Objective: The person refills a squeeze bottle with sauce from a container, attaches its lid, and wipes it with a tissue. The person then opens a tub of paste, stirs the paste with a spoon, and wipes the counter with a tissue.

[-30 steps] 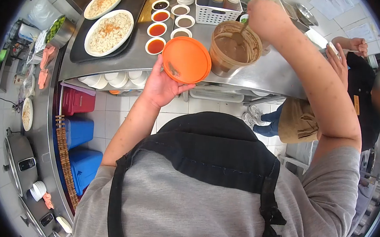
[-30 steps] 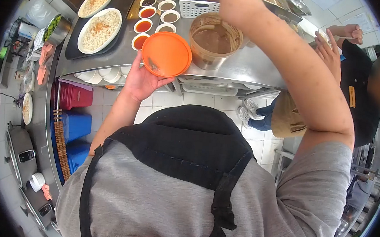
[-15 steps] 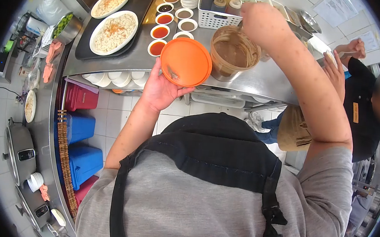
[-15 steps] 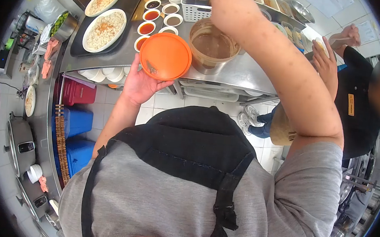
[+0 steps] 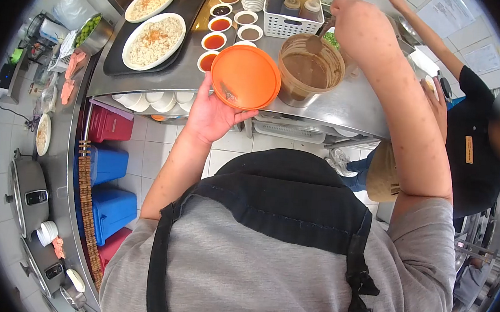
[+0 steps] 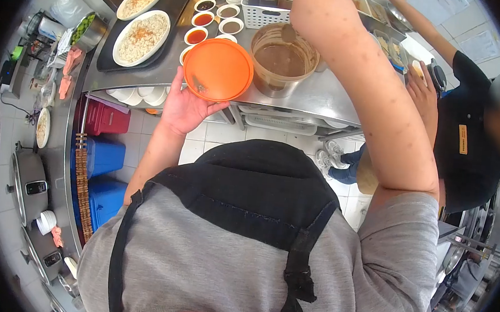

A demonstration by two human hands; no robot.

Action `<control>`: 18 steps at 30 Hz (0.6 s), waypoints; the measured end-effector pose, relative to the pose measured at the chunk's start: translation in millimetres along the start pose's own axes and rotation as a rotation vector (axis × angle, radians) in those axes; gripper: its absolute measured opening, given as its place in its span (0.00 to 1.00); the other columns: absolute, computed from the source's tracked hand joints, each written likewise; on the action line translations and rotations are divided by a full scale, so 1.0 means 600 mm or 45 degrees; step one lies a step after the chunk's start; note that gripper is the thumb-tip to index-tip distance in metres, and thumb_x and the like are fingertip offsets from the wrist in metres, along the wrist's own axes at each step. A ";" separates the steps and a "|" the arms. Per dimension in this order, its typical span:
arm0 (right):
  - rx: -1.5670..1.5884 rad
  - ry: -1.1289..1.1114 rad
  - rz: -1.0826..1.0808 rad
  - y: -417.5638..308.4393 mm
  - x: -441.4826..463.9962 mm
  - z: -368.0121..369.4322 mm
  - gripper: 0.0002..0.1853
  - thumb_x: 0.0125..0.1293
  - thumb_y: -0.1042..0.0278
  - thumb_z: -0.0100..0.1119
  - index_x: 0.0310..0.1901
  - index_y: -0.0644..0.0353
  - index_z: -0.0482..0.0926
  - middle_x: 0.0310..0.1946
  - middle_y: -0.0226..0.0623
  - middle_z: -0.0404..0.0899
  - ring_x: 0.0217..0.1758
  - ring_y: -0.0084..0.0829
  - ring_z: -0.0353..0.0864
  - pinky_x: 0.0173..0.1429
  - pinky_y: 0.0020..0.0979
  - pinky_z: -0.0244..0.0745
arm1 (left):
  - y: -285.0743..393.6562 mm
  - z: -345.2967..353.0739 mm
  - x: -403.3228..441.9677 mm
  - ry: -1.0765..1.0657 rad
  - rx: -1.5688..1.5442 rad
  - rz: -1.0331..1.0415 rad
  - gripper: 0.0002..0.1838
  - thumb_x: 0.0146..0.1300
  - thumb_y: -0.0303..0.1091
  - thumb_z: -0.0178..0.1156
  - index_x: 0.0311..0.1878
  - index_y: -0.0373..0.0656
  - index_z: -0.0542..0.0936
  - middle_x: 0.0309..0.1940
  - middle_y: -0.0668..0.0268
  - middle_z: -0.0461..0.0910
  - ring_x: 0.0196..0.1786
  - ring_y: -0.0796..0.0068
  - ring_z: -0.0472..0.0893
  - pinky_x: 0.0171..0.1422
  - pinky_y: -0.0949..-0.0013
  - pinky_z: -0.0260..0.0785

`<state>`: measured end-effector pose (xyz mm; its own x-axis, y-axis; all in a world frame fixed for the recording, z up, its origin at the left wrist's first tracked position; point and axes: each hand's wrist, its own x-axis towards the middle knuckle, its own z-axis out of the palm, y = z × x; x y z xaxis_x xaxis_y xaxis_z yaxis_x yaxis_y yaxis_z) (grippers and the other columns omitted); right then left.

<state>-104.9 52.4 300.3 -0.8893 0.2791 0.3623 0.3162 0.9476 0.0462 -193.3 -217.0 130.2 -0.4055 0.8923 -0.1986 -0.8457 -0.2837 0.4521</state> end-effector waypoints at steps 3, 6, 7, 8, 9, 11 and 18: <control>0.133 0.030 -0.130 -0.029 -0.016 -0.014 0.08 0.68 0.69 0.53 0.42 0.58 0.82 0.33 0.49 0.84 0.40 0.51 0.83 0.46 0.48 0.78 | 0.001 0.002 0.000 0.003 0.000 -0.003 0.39 0.73 0.68 0.39 0.75 0.49 0.61 0.70 0.54 0.69 0.66 0.48 0.76 0.63 0.42 0.76; 0.271 0.145 -0.308 -0.038 -0.029 -0.018 0.09 0.68 0.68 0.54 0.43 0.57 0.83 0.33 0.48 0.84 0.39 0.50 0.84 0.46 0.47 0.78 | 0.004 0.001 0.001 0.002 0.013 -0.008 0.39 0.72 0.68 0.40 0.75 0.49 0.60 0.71 0.53 0.67 0.68 0.47 0.74 0.65 0.40 0.73; 0.257 0.156 -0.315 -0.033 -0.029 -0.021 0.09 0.68 0.69 0.54 0.44 0.57 0.83 0.34 0.48 0.84 0.38 0.50 0.84 0.46 0.46 0.78 | 0.004 0.000 0.001 0.005 0.019 -0.010 0.40 0.72 0.68 0.40 0.76 0.49 0.60 0.72 0.53 0.66 0.69 0.46 0.73 0.66 0.39 0.72; 0.244 0.167 -0.320 -0.031 -0.029 -0.024 0.09 0.68 0.69 0.54 0.44 0.57 0.83 0.34 0.48 0.84 0.38 0.49 0.84 0.46 0.45 0.78 | 0.003 -0.001 0.000 0.007 0.020 0.000 0.40 0.72 0.68 0.40 0.76 0.49 0.60 0.72 0.53 0.66 0.69 0.46 0.73 0.66 0.39 0.72; 0.096 0.037 -0.246 -0.034 -0.026 -0.031 0.10 0.64 0.70 0.56 0.43 0.58 0.83 0.36 0.47 0.84 0.40 0.47 0.84 0.47 0.43 0.79 | 0.001 -0.002 0.000 0.009 0.022 0.006 0.40 0.72 0.68 0.41 0.75 0.49 0.61 0.72 0.53 0.66 0.69 0.46 0.72 0.66 0.39 0.72; -0.204 -0.213 -0.095 -0.042 -0.015 -0.047 0.11 0.57 0.74 0.58 0.41 0.62 0.84 0.39 0.46 0.85 0.45 0.44 0.85 0.50 0.38 0.81 | -0.001 0.000 0.001 0.003 0.013 0.011 0.39 0.72 0.68 0.40 0.75 0.49 0.61 0.71 0.53 0.67 0.68 0.46 0.74 0.65 0.40 0.73; 0.938 0.077 0.750 0.040 -0.113 -0.006 0.10 0.70 0.67 0.57 0.47 0.61 0.82 0.36 0.42 0.87 0.38 0.36 0.88 0.44 0.33 0.80 | -0.003 0.006 -0.017 0.004 0.007 0.036 0.39 0.73 0.68 0.39 0.75 0.48 0.61 0.69 0.53 0.70 0.65 0.47 0.76 0.61 0.43 0.77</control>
<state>-36.1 55.5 280.1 -0.6278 0.7551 0.1890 0.4022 0.5225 -0.7518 -186.4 -224.4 134.4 -0.4301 0.8828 -0.1886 -0.8320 -0.3066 0.4624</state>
